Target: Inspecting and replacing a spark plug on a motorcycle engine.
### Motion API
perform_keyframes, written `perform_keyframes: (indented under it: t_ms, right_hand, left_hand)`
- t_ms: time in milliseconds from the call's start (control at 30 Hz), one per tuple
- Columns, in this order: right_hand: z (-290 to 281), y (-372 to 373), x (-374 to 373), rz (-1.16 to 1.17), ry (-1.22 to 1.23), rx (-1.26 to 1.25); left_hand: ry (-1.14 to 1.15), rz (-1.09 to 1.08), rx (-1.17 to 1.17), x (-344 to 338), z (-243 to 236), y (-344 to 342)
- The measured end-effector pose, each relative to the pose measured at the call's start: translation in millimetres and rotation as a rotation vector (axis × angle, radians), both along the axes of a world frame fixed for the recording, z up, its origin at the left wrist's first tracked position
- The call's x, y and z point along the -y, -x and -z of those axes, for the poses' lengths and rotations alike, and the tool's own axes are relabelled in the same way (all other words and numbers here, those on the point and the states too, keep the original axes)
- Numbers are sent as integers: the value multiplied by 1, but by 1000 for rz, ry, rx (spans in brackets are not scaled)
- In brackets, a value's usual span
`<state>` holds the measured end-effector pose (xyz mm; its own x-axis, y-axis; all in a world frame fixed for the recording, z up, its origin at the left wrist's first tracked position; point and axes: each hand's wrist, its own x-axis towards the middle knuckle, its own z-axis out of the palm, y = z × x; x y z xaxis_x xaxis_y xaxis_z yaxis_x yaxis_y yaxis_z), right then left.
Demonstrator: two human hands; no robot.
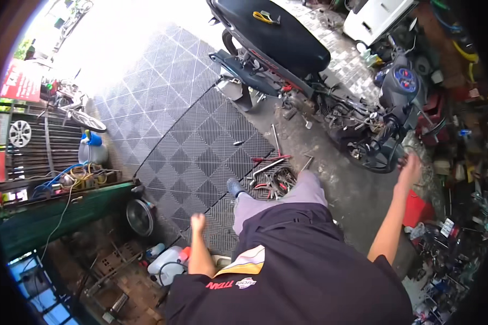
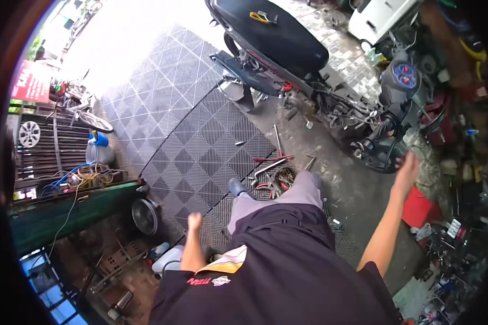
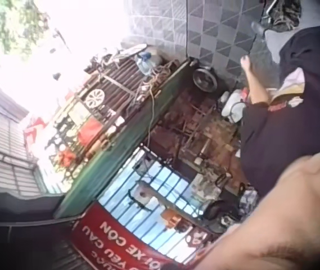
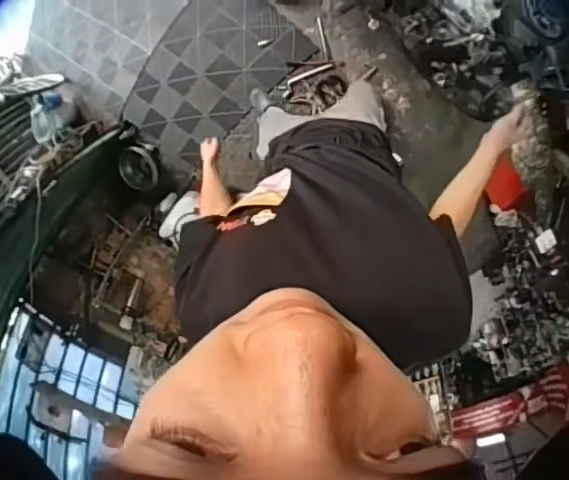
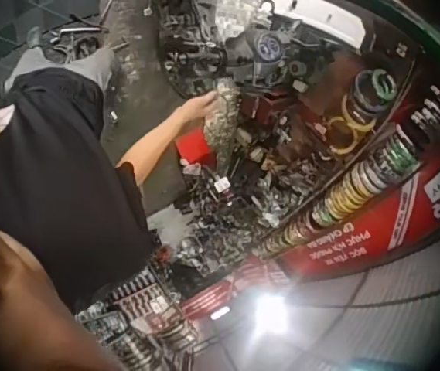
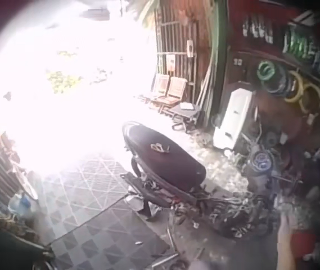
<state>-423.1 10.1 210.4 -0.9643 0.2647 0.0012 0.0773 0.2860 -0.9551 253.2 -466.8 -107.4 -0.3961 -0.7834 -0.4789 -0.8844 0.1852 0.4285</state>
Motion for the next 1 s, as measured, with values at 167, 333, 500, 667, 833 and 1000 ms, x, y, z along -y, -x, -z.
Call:
perform_keyframes:
  t_ms: [167, 333, 500, 667, 833, 1000]
  right_hand:
    - [0, -1, 72, -116, -250, 95]
    - [32, -18, 145, 187, -703, 34]
    - [28, -26, 157, 263, -731, -49]
    - [8, -33, 191, 333, -353, -92]
    - [12, -32, 190, 372, -160, -142]
    - [13, -45, 184, 403, -122, -99]
  left_hand:
    - [33, 52, -167, 151, -86, 221]
    - [-352, 173, -627, 153, -95, 331]
    - [-338, 675, -267, 123, -67, 350]
    - [-260, 531, -13, 217, -31, 320]
    - [-358, 374, 89, 325, -28, 322]
    - [-404, 359, 119, 361, -14, 419]
